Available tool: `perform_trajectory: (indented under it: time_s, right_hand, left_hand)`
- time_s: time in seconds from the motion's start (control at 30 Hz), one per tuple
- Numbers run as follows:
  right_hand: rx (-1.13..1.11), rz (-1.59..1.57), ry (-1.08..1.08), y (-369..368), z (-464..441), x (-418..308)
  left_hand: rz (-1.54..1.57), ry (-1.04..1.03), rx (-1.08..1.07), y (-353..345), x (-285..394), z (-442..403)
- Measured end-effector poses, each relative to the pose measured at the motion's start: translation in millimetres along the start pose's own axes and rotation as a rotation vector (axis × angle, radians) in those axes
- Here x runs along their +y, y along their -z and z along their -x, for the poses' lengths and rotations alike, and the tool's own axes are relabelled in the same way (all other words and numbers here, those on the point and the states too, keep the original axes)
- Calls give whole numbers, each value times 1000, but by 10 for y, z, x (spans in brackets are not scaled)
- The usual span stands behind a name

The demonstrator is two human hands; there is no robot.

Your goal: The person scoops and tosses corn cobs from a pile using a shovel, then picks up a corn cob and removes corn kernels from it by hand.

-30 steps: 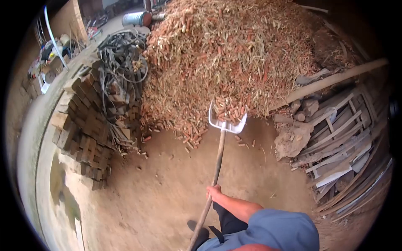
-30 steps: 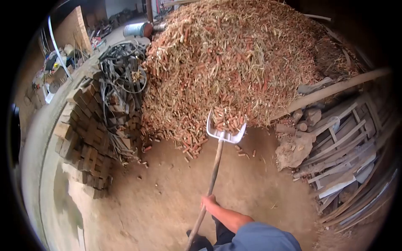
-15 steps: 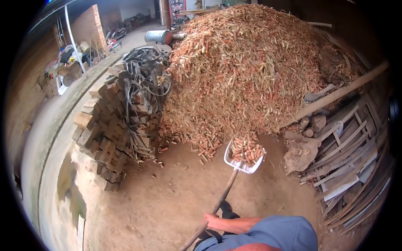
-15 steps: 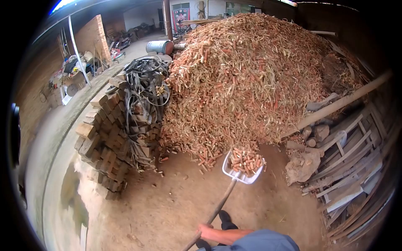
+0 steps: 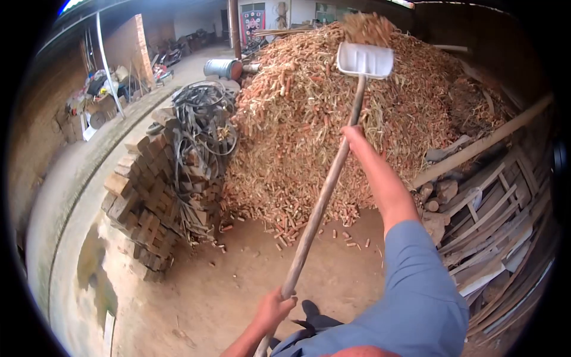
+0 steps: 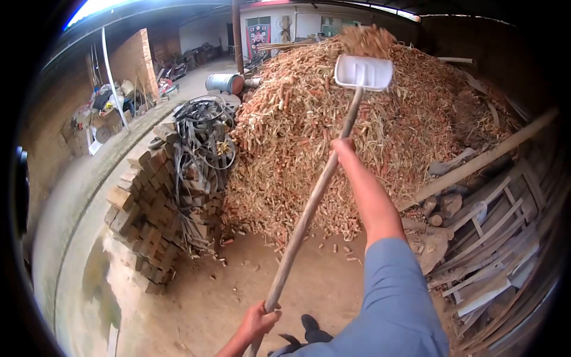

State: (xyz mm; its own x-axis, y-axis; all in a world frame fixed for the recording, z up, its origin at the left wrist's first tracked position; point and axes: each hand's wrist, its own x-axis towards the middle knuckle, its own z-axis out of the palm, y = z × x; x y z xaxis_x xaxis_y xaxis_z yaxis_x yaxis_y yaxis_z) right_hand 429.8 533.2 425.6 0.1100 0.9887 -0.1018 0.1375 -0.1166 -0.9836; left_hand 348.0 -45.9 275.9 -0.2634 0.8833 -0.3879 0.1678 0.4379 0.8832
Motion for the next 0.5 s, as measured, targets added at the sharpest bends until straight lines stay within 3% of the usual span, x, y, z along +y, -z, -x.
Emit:
perform_trajectory:
  time_s: [0.07, 0.1, 0.13, 0.17, 0.23, 0.3, 0.37, 0.5]
  right_hand:
    - [-31, 14, 67, -51, -103, 182]
    - [-62, -44, 9, -48, 77, 373]
    - [-9, -117, -64, -68, 349, 626]
    - [-94, -135, -153, -76, 459, 1027]
    - [-96, -163, -313, -48, 975, 1744]
    - [-91, -288, -374, -36, 1298, 2668]
    - [-175, -259, -437, 150, 1770, 3080]
    - [-170, -247, -483, 432, 2420, 3601]
  left_hand:
    - [95, 144, -17, 18, 442, 69]
    - [97, 149, -23, 28, 315, 73]
    - [-38, 131, -14, 81, 22, 71]
    - [-176, 114, -3, 119, -316, 92]
    - [-358, 82, 166, 29, -1156, 319]
    - [-337, 162, 148, -77, -1670, 618]
    - [-321, 301, 94, -149, -2069, 924]
    - [-374, 243, 102, -320, -2776, 1690]
